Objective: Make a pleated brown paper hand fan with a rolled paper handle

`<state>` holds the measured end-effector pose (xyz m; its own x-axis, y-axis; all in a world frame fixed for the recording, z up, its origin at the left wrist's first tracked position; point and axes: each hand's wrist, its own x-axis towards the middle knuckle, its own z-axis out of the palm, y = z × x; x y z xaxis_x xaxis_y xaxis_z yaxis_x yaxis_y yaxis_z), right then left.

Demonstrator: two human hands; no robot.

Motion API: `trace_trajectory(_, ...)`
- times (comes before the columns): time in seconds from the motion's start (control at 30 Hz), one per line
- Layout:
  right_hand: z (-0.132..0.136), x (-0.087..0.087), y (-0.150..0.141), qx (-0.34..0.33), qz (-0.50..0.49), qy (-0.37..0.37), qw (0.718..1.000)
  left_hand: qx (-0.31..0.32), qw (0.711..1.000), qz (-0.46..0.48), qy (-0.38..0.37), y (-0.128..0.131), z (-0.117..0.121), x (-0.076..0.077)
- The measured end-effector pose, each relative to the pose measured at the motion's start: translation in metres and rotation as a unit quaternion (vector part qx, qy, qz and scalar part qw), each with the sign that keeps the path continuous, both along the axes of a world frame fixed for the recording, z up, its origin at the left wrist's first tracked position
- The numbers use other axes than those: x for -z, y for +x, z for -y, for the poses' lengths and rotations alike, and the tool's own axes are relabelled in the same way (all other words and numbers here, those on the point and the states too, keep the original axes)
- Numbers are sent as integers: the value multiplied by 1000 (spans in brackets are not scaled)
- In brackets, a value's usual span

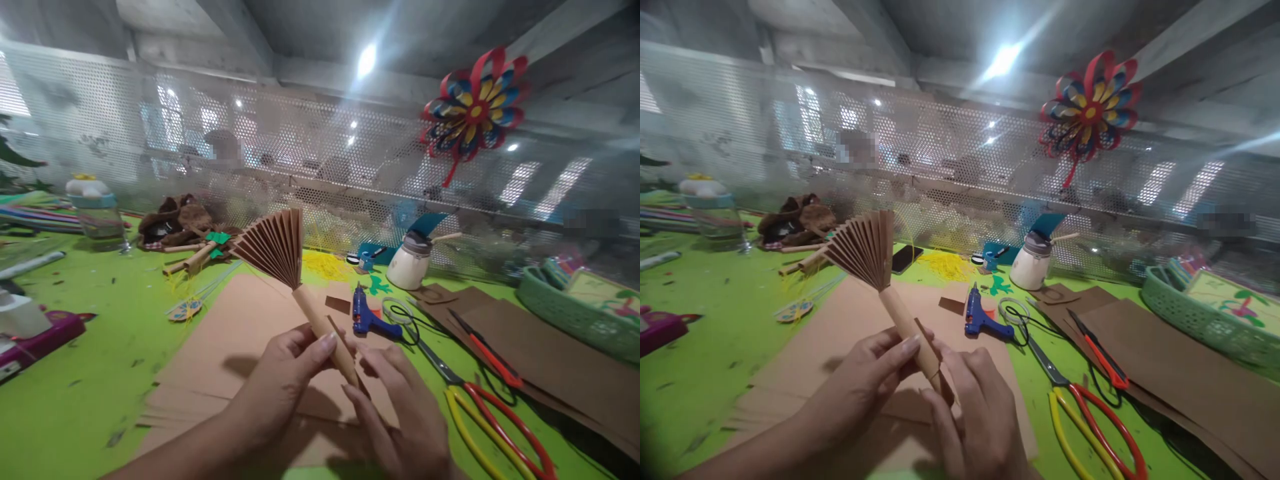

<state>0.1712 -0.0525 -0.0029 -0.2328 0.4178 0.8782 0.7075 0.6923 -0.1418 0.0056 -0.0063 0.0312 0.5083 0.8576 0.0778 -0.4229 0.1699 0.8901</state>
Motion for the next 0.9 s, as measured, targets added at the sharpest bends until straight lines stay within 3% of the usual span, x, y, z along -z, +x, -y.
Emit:
trace_trajectory(0.3,-1,2,-6,-56,-76,-81,992,16,1000,3,-26,3,-6,7)
trace_trajectory(0.9,-1,10,-13,-57,-90,-101,989,-60,995,-10,-73,6,-6,11)
